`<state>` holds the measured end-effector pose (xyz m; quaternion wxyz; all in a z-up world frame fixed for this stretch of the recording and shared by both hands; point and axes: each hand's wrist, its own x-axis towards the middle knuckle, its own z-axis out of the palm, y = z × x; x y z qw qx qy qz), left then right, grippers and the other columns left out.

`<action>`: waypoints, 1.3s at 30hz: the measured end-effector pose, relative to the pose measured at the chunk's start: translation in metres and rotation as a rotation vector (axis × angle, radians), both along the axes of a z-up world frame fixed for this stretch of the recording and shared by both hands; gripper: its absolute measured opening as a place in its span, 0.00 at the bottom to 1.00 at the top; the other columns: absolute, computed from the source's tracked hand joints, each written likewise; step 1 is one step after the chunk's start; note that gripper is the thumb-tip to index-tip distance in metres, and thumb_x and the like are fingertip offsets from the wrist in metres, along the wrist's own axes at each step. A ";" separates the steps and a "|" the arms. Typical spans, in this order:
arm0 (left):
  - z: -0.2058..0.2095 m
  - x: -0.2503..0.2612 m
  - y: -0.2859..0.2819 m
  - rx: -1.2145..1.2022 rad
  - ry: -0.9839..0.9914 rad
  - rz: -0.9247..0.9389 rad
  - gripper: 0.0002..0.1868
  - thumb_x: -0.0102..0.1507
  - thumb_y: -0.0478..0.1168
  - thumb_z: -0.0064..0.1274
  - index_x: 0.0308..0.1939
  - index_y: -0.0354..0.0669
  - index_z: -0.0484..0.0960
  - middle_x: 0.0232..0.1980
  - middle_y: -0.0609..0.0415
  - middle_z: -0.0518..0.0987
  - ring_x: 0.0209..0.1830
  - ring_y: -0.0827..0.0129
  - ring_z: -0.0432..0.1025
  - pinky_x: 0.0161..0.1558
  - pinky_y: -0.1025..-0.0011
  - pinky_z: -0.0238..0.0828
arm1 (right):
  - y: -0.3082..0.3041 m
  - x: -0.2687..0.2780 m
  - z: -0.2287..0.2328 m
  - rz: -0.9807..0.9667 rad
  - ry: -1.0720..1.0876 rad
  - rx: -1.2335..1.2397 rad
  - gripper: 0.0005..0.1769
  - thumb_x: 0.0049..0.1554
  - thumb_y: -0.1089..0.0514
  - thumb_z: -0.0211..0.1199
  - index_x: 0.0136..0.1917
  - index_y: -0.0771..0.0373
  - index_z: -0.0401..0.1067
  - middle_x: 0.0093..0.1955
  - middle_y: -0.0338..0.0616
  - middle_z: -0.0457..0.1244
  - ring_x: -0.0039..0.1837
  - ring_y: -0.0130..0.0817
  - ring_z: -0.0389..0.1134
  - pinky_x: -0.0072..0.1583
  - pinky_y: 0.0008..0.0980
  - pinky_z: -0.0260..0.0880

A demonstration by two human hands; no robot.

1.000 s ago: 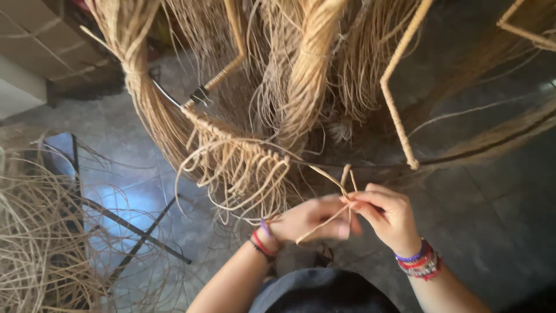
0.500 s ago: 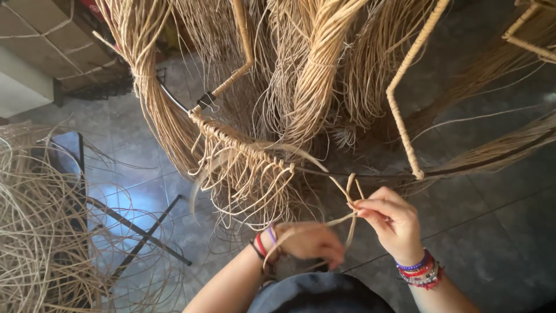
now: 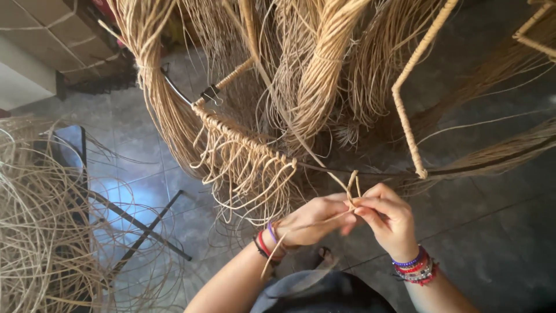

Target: Knotting and weaving natural fibers onto a frame to create a furniture piece

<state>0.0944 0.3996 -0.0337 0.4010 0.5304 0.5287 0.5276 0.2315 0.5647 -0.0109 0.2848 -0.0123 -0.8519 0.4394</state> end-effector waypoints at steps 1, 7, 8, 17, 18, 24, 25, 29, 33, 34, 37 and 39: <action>-0.046 0.000 0.003 0.181 0.607 -0.024 0.09 0.71 0.42 0.46 0.36 0.49 0.73 0.40 0.57 0.71 0.38 0.67 0.68 0.43 0.69 0.66 | 0.000 0.000 0.000 0.001 0.019 -0.043 0.08 0.59 0.59 0.63 0.48 0.65 0.79 0.44 0.45 0.66 0.46 0.34 0.72 0.48 0.26 0.74; -0.014 0.000 0.002 -0.250 0.514 -0.155 0.08 0.69 0.44 0.50 0.42 0.44 0.79 0.42 0.54 0.78 0.43 0.61 0.75 0.42 0.64 0.74 | 0.001 -0.006 0.003 0.001 0.018 -0.010 0.09 0.59 0.59 0.63 0.49 0.65 0.79 0.44 0.44 0.67 0.45 0.32 0.71 0.48 0.26 0.72; 0.014 -0.001 0.005 0.117 0.042 -0.009 0.11 0.72 0.42 0.48 0.54 0.41 0.74 0.50 0.51 0.72 0.51 0.65 0.68 0.56 0.68 0.69 | 0.000 -0.006 0.005 0.004 0.006 0.024 0.08 0.60 0.60 0.62 0.49 0.65 0.79 0.44 0.44 0.68 0.47 0.34 0.71 0.49 0.28 0.71; 0.021 0.001 0.002 0.094 0.065 0.090 0.14 0.72 0.49 0.46 0.50 0.43 0.78 0.45 0.53 0.75 0.46 0.67 0.70 0.50 0.69 0.69 | -0.004 -0.002 -0.002 -0.020 0.010 -0.018 0.08 0.59 0.60 0.64 0.50 0.64 0.79 0.44 0.42 0.66 0.45 0.31 0.70 0.50 0.26 0.71; 0.007 -0.002 -0.001 0.092 0.068 0.088 0.14 0.72 0.49 0.46 0.50 0.43 0.78 0.45 0.53 0.75 0.46 0.67 0.70 0.50 0.69 0.69 | -0.006 -0.003 0.000 -0.021 0.013 -0.020 0.08 0.59 0.60 0.64 0.50 0.64 0.79 0.44 0.42 0.66 0.45 0.31 0.70 0.50 0.26 0.71; -0.051 0.006 -0.016 -0.115 0.920 -0.058 0.13 0.65 0.50 0.48 0.25 0.61 0.73 0.28 0.63 0.73 0.25 0.67 0.72 0.26 0.68 0.63 | -0.003 -0.004 -0.002 0.051 0.054 -0.091 0.10 0.60 0.58 0.62 0.53 0.63 0.79 0.43 0.41 0.68 0.41 0.27 0.68 0.42 0.22 0.68; -0.009 0.004 -0.014 0.018 0.582 0.007 0.10 0.69 0.49 0.45 0.42 0.49 0.71 0.39 0.54 0.73 0.36 0.61 0.72 0.38 0.64 0.66 | -0.004 -0.003 -0.005 0.025 0.027 -0.081 0.09 0.60 0.58 0.62 0.51 0.63 0.79 0.41 0.41 0.68 0.40 0.27 0.68 0.42 0.23 0.67; -0.032 0.000 -0.018 0.094 1.065 -0.074 0.05 0.68 0.40 0.48 0.37 0.52 0.72 0.32 0.54 0.75 0.22 0.60 0.73 0.21 0.62 0.65 | -0.016 -0.009 0.009 0.040 0.042 -0.139 0.10 0.60 0.59 0.61 0.48 0.68 0.78 0.43 0.47 0.72 0.40 0.29 0.73 0.43 0.22 0.73; -0.035 -0.005 -0.044 -0.759 0.979 -0.197 0.14 0.68 0.42 0.45 0.34 0.47 0.85 0.35 0.54 0.85 0.34 0.54 0.80 0.31 0.59 0.80 | -0.018 -0.009 0.005 0.022 0.055 -0.113 0.12 0.60 0.56 0.62 0.51 0.65 0.79 0.41 0.40 0.71 0.34 0.22 0.61 0.36 0.20 0.59; 0.002 -0.005 -0.044 -0.409 0.873 0.058 0.16 0.69 0.49 0.44 0.52 0.43 0.76 0.52 0.48 0.78 0.50 0.52 0.75 0.44 0.56 0.74 | -0.022 -0.009 0.006 0.007 0.033 -0.146 0.10 0.60 0.58 0.61 0.49 0.66 0.79 0.40 0.41 0.70 0.34 0.23 0.63 0.36 0.19 0.61; 0.052 0.013 -0.047 0.076 0.667 0.445 0.31 0.73 0.54 0.36 0.72 0.33 0.62 0.72 0.37 0.68 0.69 0.47 0.67 0.64 0.54 0.65 | -0.037 -0.008 0.005 -0.066 0.019 -0.182 0.09 0.60 0.58 0.61 0.42 0.65 0.76 0.35 0.39 0.65 0.32 0.23 0.59 0.35 0.21 0.57; 0.049 0.028 -0.038 0.221 0.600 0.584 0.32 0.77 0.52 0.29 0.76 0.29 0.57 0.74 0.32 0.66 0.71 0.45 0.65 0.71 0.55 0.61 | -0.046 -0.013 0.007 -0.127 0.040 -0.180 0.12 0.60 0.56 0.61 0.37 0.63 0.73 0.31 0.36 0.60 0.31 0.23 0.54 0.34 0.24 0.51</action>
